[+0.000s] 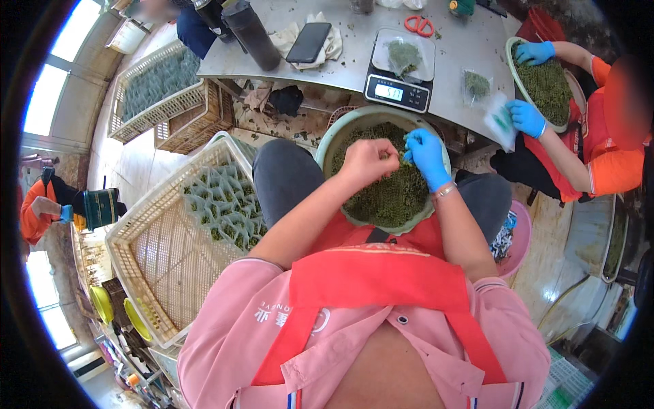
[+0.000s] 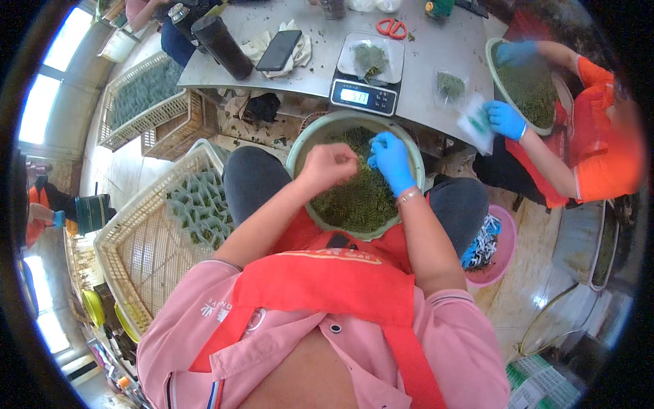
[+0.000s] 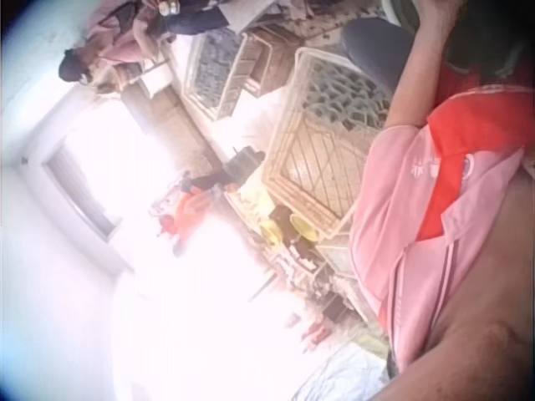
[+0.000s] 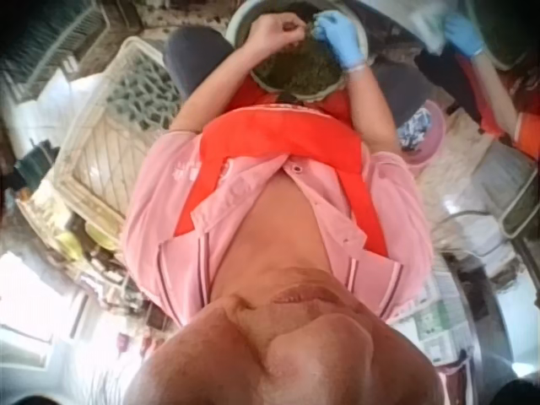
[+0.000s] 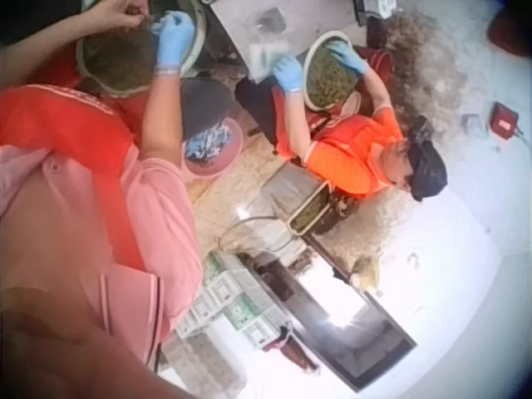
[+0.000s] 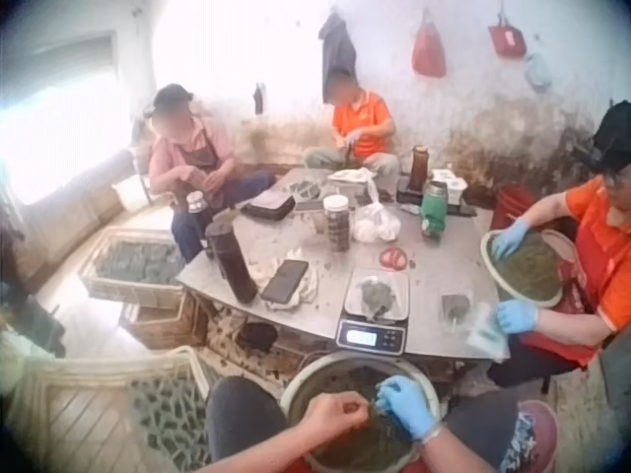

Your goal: The person scoops green tea leaves from a bowl on their lap into small plastic bags, weighs each bag on a digital scale, and places the filled bags into a basket. They repeat this process continuously.

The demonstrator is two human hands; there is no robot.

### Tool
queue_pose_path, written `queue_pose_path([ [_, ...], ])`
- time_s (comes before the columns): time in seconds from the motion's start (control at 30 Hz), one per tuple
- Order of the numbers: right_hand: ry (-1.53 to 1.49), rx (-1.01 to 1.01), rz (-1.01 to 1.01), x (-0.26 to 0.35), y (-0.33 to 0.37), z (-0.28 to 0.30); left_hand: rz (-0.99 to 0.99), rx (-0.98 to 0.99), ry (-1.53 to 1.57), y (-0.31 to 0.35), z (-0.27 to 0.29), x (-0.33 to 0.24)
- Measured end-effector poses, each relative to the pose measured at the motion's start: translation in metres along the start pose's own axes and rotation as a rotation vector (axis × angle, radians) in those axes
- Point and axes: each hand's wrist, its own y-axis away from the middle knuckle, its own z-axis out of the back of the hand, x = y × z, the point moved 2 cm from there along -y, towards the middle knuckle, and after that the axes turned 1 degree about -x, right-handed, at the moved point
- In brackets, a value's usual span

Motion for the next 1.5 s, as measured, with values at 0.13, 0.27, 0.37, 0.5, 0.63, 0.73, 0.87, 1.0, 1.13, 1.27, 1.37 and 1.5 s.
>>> queue_pose_path([
  [0.13,-0.463,0.246,-0.231,-0.014,0.030,0.004,0.014,0.000,0.170,0.000,0.007,0.033],
  [0.27,-0.770,0.188,-0.210,-0.003,0.011,0.001,0.054,0.020,0.125,-0.003,0.016,0.052],
  [0.37,-1.195,0.191,-0.001,0.050,-0.038,0.004,0.042,0.037,0.040,-0.003,0.013,0.048],
  [0.5,-0.805,0.118,-0.083,0.056,-0.016,-0.001,0.039,0.066,-0.043,0.007,0.020,0.032],
  [0.63,-0.233,0.335,-0.009,0.046,0.029,-0.015,0.050,0.023,0.068,0.003,0.022,0.050],
  [0.73,-0.184,0.348,0.061,0.033,0.037,-0.022,0.049,0.035,0.083,0.000,0.019,0.050],
  [0.87,-0.162,0.222,0.136,0.021,0.034,-0.018,0.055,0.093,-0.002,0.001,0.016,0.035],
  [1.0,-0.255,0.112,0.111,0.011,0.031,-0.017,-0.092,0.072,-0.197,0.002,0.006,0.034],
  [1.13,-0.476,-0.082,0.000,-0.004,0.022,0.000,-0.245,0.107,-0.377,0.002,0.005,0.032],
  [1.27,0.260,0.231,0.106,-0.003,0.018,0.013,-0.456,0.197,-0.650,0.002,0.009,0.031],
  [1.37,0.500,-0.244,0.712,0.021,0.011,0.010,-0.632,0.105,-0.735,-0.018,0.029,0.027],
  [1.5,0.567,-0.413,0.783,0.073,-0.005,-0.001,-0.408,-0.187,-0.558,-0.056,0.077,0.024],
])
